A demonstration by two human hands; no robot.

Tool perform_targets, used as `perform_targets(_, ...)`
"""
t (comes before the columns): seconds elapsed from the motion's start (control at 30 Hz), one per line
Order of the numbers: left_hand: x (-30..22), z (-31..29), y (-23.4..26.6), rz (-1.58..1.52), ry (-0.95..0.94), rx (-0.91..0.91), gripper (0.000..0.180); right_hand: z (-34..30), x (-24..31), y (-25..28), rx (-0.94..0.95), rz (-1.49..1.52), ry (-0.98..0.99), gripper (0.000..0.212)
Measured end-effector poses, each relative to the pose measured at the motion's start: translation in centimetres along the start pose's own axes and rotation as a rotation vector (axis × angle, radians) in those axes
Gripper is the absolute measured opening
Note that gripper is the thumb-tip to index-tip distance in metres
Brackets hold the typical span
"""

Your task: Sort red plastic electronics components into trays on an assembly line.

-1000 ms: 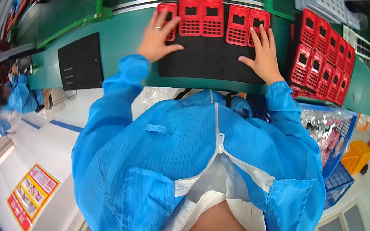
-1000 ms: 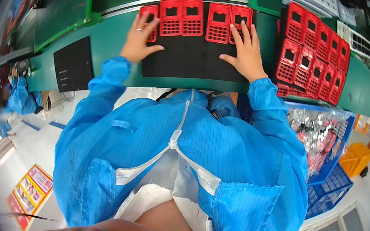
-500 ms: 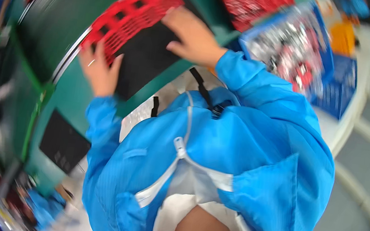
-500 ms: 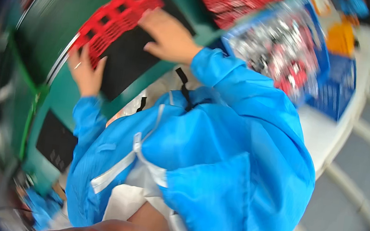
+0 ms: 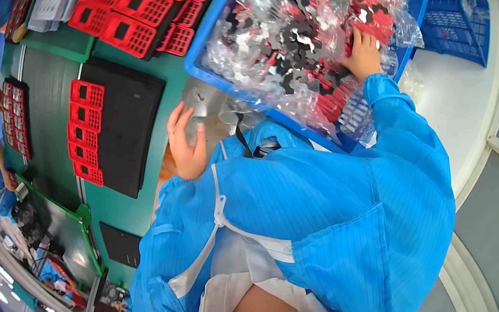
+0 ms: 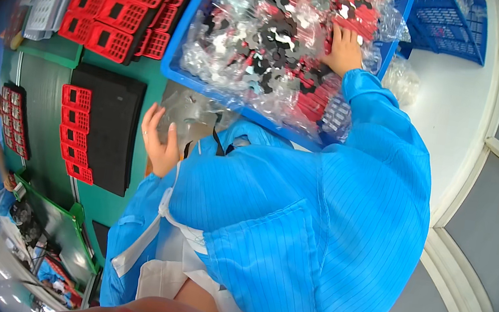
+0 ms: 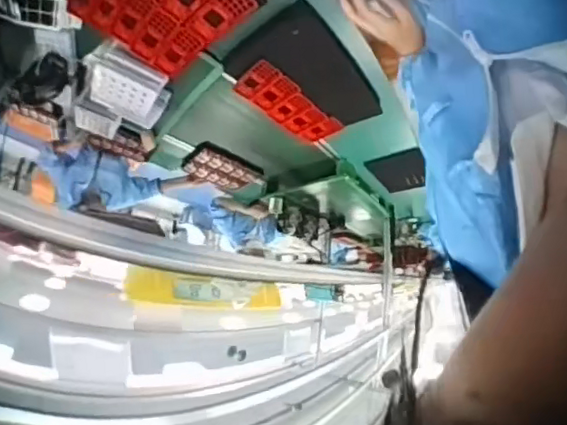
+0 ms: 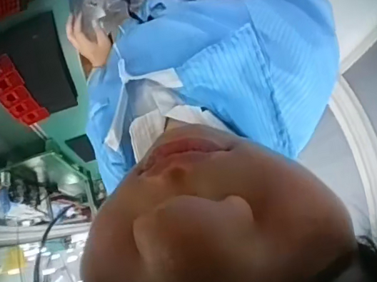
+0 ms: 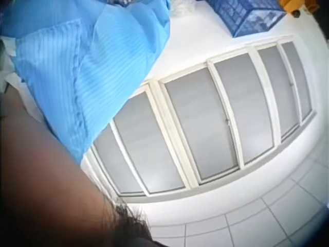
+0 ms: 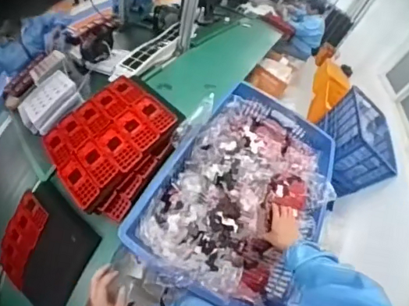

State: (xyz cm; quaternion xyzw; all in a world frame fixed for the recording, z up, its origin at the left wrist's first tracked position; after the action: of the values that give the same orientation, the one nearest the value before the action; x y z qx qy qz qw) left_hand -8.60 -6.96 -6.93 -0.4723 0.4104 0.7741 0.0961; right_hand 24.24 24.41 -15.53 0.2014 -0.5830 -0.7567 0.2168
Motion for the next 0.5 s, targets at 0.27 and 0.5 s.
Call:
perform_targets(0.27, -6.1, 1.8, -12.0, 0.489, -0.381, 0.470, 0.037, 2.8, -4.9, -1.0, -0.102, -0.047, -0.093, 0.068)
perform_targets(0.5, -3.2, 2.4, -22.1, 0.626, -0.069, 0.962, 0.022, 5.7, -5.4, -3.4, -0.018, -0.017, -0.029, 0.049)
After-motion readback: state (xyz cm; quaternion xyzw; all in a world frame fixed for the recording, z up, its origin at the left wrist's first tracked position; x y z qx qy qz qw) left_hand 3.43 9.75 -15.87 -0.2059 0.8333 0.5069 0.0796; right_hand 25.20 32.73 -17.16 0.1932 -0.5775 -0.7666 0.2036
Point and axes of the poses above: each hand's wrist, its own z-axis towards the middle knuckle, its own y-axis out of the back of the hand, x = y × z, the point moved 7 cm from there along z, towards the middle knuckle, and after that the axes turned 15 degrees about -x, right-handed, at the moved point
